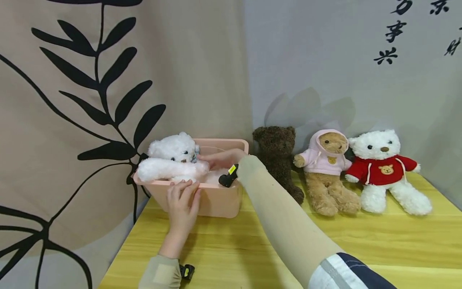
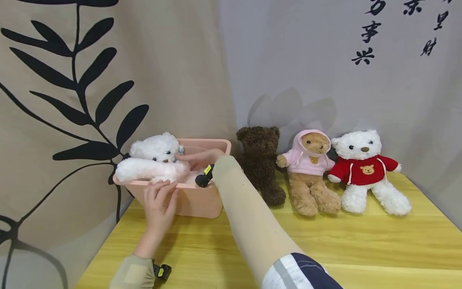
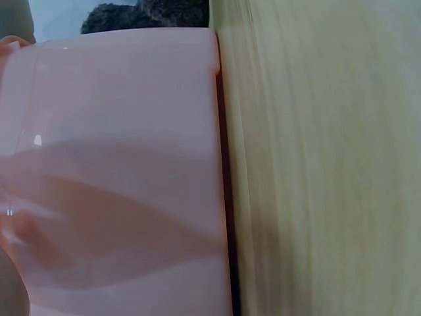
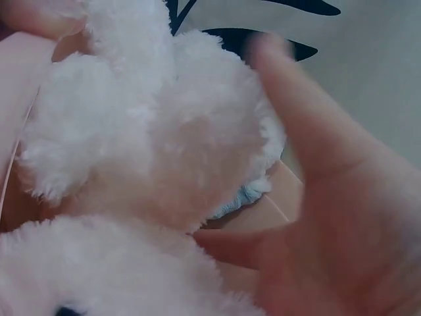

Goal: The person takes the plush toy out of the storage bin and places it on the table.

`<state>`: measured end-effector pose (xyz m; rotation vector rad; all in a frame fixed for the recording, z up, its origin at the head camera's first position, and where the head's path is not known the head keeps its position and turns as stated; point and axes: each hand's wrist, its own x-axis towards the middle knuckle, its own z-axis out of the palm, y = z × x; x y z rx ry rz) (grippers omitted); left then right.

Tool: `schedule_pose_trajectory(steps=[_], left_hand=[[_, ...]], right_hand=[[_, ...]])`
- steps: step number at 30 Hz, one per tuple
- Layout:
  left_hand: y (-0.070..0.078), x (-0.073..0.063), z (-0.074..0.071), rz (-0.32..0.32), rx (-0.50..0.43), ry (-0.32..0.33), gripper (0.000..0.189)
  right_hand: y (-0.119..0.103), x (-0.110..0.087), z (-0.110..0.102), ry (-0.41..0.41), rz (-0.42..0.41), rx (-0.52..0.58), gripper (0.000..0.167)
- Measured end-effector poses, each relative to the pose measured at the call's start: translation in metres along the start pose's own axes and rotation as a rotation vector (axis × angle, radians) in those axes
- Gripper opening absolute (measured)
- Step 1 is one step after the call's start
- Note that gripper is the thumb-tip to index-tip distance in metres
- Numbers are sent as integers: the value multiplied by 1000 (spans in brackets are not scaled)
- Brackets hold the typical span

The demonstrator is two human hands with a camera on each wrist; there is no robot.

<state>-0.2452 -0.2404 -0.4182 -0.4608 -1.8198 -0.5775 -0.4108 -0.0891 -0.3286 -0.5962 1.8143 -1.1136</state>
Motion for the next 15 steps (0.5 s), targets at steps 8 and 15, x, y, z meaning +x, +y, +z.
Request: schedule_pose_trajectory(steps=[8, 15], left_hand=[[-1, -1, 0, -7, -4, -2, 21], [-1, -1, 0, -3, -9, 3, 18]], right_hand=[[0, -2, 6, -74, 233, -318, 62], [1, -3, 5, 40, 276, -258, 72]])
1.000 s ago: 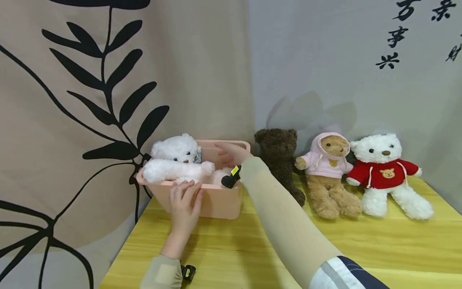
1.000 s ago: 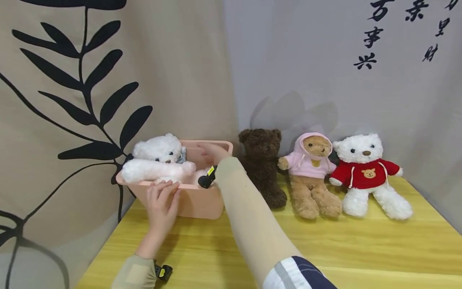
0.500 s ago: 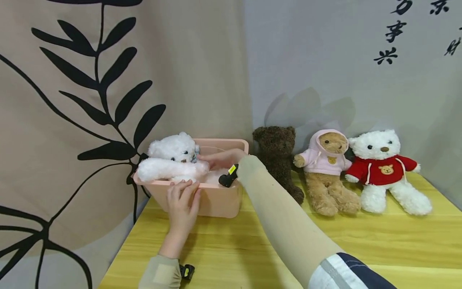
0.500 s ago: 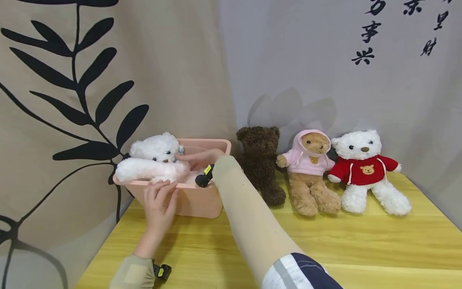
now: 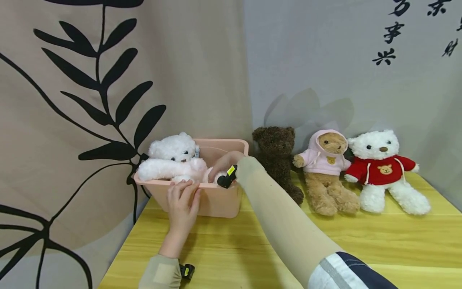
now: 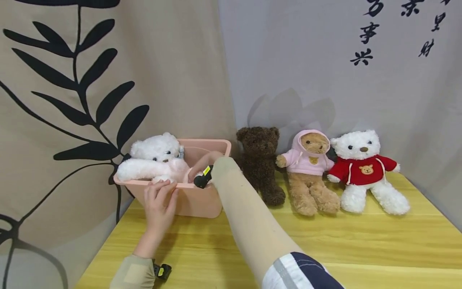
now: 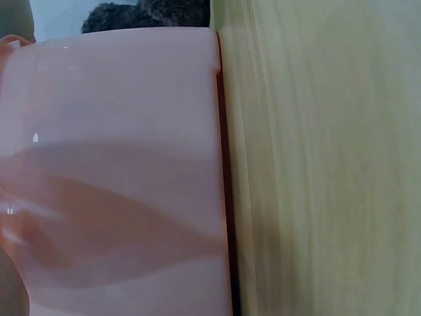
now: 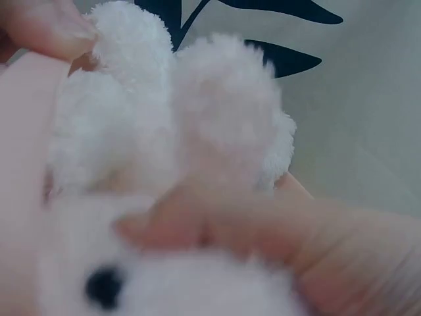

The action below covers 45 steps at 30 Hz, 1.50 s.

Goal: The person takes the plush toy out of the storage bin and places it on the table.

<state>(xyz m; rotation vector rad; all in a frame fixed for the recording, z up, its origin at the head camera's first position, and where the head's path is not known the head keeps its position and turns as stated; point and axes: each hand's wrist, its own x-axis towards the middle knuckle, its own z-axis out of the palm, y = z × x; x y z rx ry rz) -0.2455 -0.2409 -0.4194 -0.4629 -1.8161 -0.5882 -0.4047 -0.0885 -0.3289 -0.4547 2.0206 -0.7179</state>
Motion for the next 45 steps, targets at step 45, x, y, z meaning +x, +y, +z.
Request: schedule_pose_trajectory(steps=[45], left_hand=[[0, 0, 0, 16, 30, -5, 22]], right_hand=[[-18, -59, -15, 163, -925, 953, 72]])
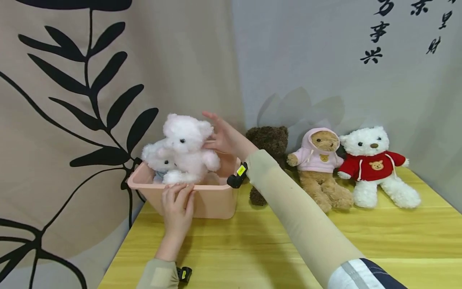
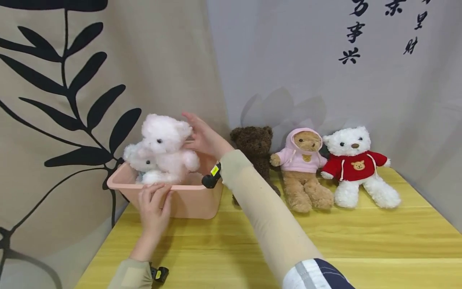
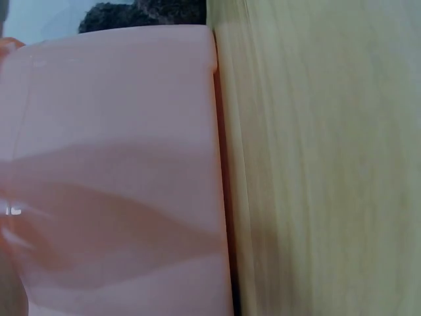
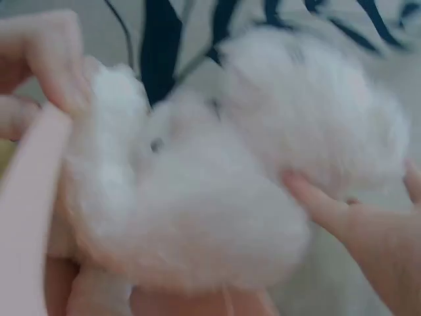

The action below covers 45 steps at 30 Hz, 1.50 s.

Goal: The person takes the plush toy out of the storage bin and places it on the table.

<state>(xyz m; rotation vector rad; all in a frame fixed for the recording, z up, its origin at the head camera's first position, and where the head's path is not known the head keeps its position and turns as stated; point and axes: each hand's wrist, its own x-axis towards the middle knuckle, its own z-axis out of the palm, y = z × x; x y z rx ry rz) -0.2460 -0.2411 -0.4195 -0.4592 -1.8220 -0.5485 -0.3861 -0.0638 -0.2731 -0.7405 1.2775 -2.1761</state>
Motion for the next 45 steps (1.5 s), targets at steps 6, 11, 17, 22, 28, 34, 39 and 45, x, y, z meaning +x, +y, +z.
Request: schedule_pose_trajectory(steps=[6, 11, 17, 22, 28, 34, 39, 45], left_hand=[[0, 0, -2, -3, -6, 12, 22], [1, 2, 0, -4, -16, 11, 22], [2, 1, 0, 1, -9, 3, 22], [1, 0, 1, -1, 0, -6, 23], [0, 1, -1, -5, 5, -16, 19], [-1, 0, -3, -6, 11, -13, 19], [-2, 0, -3, -2, 15, -15, 18], [0, 0, -1, -2, 9, -4, 17]], right_hand=[[-10, 9, 44, 84, -109, -578, 73], [-4, 15, 53, 148, -88, -1196, 95], [12, 16, 42, 211, 2, -1460, 89], [16, 16, 32, 361, 41, -1402, 95], [11, 11, 29, 354, 209, -1334, 101], [7, 12, 23, 270, 162, -1166, 101], [9, 18, 23, 310, -8, -1122, 87], [17, 25, 25, 390, -76, -1184, 71]])
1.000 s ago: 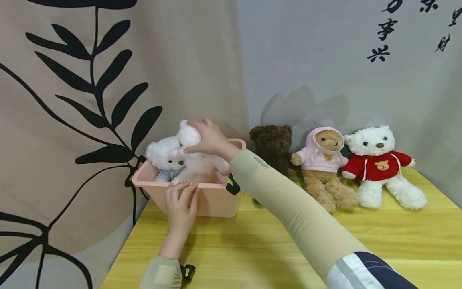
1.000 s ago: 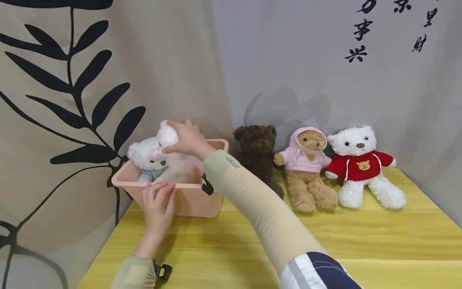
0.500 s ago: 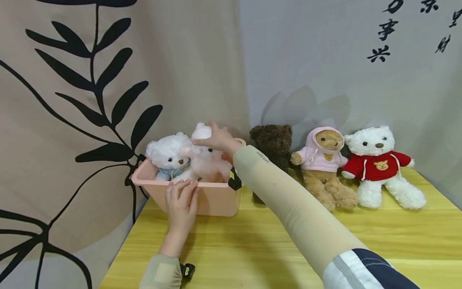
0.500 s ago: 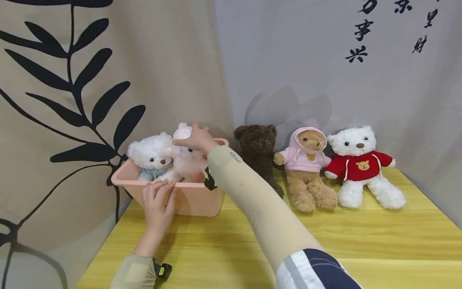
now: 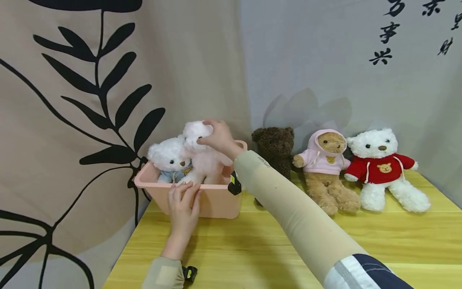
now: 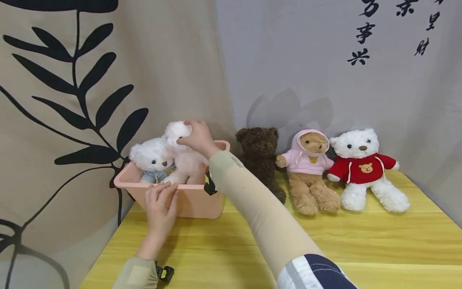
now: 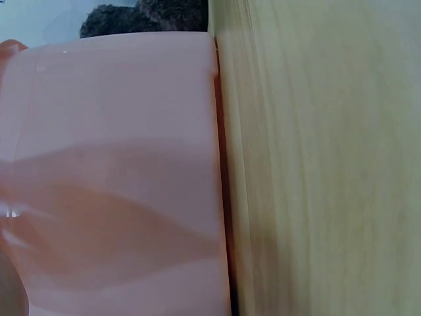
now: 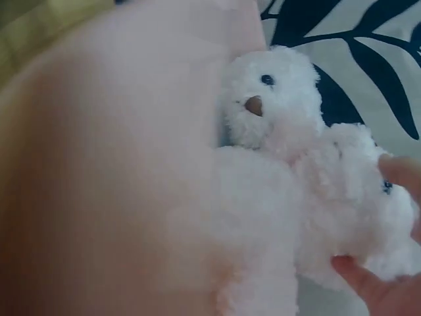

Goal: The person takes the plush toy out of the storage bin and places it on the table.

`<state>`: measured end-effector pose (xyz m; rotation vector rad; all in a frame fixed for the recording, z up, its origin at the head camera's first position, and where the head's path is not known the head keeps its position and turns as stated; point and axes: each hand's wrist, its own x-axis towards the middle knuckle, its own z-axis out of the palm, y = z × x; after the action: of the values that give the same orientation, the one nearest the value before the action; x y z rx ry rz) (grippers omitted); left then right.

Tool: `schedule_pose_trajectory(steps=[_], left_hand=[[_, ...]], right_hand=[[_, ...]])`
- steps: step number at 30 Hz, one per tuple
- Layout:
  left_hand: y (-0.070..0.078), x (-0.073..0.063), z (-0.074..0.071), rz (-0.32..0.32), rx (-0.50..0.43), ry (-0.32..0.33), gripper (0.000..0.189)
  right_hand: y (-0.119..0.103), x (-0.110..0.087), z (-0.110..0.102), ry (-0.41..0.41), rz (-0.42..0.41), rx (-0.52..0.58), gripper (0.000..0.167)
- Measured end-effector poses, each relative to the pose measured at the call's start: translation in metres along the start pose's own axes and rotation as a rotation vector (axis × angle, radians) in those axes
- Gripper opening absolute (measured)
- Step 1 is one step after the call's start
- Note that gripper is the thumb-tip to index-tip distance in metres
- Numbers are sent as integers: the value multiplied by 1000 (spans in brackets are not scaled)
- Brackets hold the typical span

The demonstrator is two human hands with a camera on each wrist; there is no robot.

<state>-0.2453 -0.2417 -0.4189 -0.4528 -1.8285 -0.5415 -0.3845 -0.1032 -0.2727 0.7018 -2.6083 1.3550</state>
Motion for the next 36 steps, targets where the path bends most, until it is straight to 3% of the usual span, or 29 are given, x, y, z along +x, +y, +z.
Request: schedule_pose_trajectory(steps=[7, 11, 15, 20, 30, 36], left_hand=[[0, -1, 1, -16, 6, -13, 18], [0, 1, -2, -21, 9, -24, 17], [1, 2, -4, -37, -1, -40, 17], [1, 2, -3, -39, -3, -48, 19], [2, 2, -2, -31, -2, -29, 23], [0, 2, -2, -28, -8, -39, 24]], right_hand=[[2, 2, 7, -146, 14, -231, 106], [3, 0, 12, -142, 21, -334, 114], [7, -1, 16, -95, -26, -456, 111], [11, 1, 11, -24, -95, -616, 91], [-15, 6, -37, 60, -137, -546, 89], [-31, 8, -83, 138, -138, -412, 92]])
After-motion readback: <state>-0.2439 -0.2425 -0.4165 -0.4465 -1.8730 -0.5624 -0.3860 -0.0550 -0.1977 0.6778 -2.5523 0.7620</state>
